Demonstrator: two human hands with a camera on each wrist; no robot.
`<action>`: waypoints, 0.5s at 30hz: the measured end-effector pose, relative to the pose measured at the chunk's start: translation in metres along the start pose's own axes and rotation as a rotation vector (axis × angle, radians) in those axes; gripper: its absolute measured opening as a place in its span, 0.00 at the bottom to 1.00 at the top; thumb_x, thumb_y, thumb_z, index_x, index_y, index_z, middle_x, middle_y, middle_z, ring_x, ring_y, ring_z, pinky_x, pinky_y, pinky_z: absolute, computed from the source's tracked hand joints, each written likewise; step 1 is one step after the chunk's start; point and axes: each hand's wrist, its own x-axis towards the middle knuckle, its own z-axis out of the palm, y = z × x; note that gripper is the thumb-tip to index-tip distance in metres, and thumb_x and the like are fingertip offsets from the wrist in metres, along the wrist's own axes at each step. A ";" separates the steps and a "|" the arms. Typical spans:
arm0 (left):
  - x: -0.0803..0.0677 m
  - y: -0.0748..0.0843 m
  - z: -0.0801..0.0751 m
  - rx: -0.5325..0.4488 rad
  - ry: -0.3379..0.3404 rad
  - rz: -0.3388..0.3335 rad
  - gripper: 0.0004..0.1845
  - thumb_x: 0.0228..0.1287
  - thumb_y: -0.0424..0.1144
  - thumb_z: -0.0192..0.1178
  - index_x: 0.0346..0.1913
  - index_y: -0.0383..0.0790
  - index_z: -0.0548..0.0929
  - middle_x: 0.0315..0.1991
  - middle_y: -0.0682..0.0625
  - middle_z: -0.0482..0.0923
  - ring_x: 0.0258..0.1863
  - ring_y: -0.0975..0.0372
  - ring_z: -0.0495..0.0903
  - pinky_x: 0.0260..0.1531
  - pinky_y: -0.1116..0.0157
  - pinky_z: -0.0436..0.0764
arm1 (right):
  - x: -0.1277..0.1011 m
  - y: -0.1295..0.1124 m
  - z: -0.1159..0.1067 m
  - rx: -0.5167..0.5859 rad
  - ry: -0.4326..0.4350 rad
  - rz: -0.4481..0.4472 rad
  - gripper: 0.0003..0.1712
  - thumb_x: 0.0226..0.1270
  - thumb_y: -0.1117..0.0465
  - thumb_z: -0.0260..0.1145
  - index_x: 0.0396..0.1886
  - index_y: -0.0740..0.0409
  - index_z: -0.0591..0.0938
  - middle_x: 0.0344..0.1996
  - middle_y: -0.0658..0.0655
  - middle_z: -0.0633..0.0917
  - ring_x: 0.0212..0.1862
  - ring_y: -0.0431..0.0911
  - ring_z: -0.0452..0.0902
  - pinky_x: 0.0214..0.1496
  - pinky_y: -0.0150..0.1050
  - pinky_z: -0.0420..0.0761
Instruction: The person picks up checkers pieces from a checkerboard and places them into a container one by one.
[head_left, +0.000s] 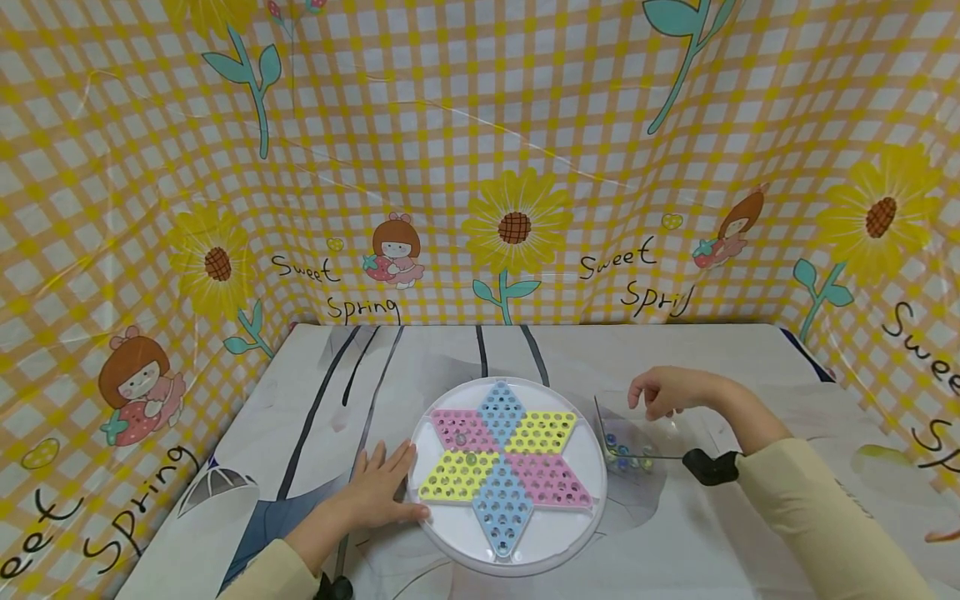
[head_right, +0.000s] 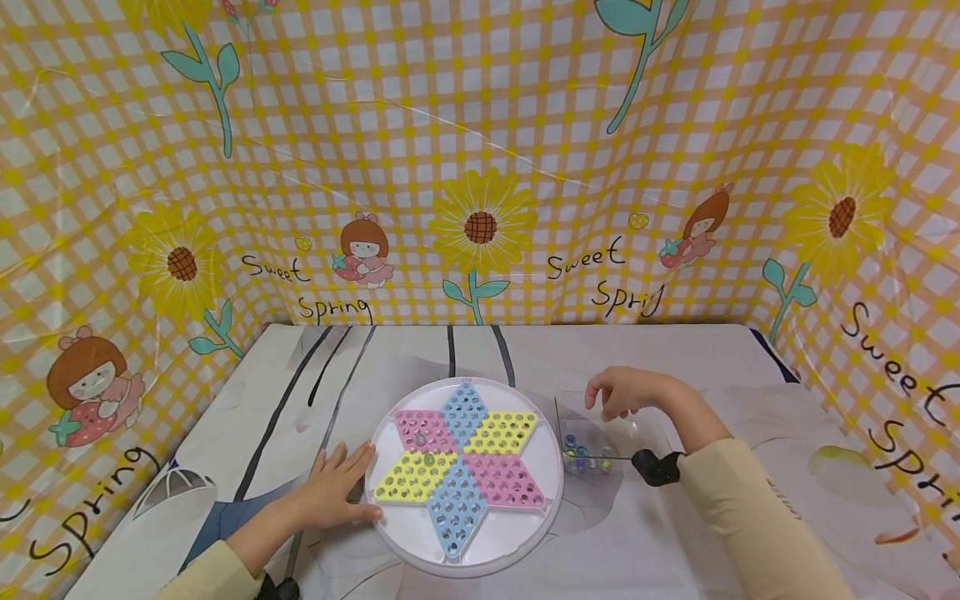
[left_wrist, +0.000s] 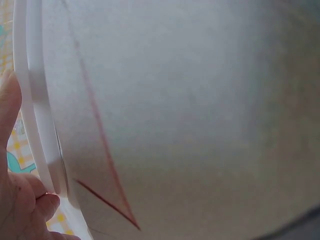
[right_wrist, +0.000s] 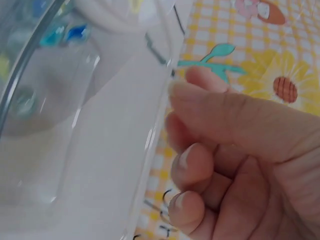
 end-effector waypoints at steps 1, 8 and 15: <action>0.000 0.000 0.000 -0.001 0.001 -0.001 0.55 0.48 0.69 0.56 0.70 0.35 0.52 0.72 0.42 0.47 0.67 0.34 0.40 0.63 0.38 0.38 | 0.001 -0.004 0.000 0.005 0.012 -0.010 0.09 0.56 0.72 0.60 0.37 0.61 0.76 0.19 0.51 0.70 0.22 0.42 0.65 0.24 0.33 0.67; 0.000 0.001 0.000 -0.012 -0.006 -0.011 0.54 0.48 0.68 0.57 0.70 0.35 0.52 0.72 0.42 0.47 0.67 0.35 0.40 0.63 0.38 0.38 | 0.015 -0.029 0.007 0.001 0.075 -0.083 0.12 0.57 0.69 0.61 0.43 0.60 0.77 0.23 0.51 0.72 0.27 0.43 0.68 0.29 0.36 0.71; -0.001 0.002 0.000 -0.015 -0.001 -0.015 0.54 0.48 0.67 0.58 0.70 0.35 0.52 0.72 0.42 0.47 0.67 0.35 0.40 0.63 0.38 0.38 | 0.039 -0.055 0.026 -0.005 0.072 -0.185 0.12 0.56 0.69 0.62 0.41 0.58 0.78 0.25 0.50 0.73 0.29 0.42 0.67 0.30 0.34 0.70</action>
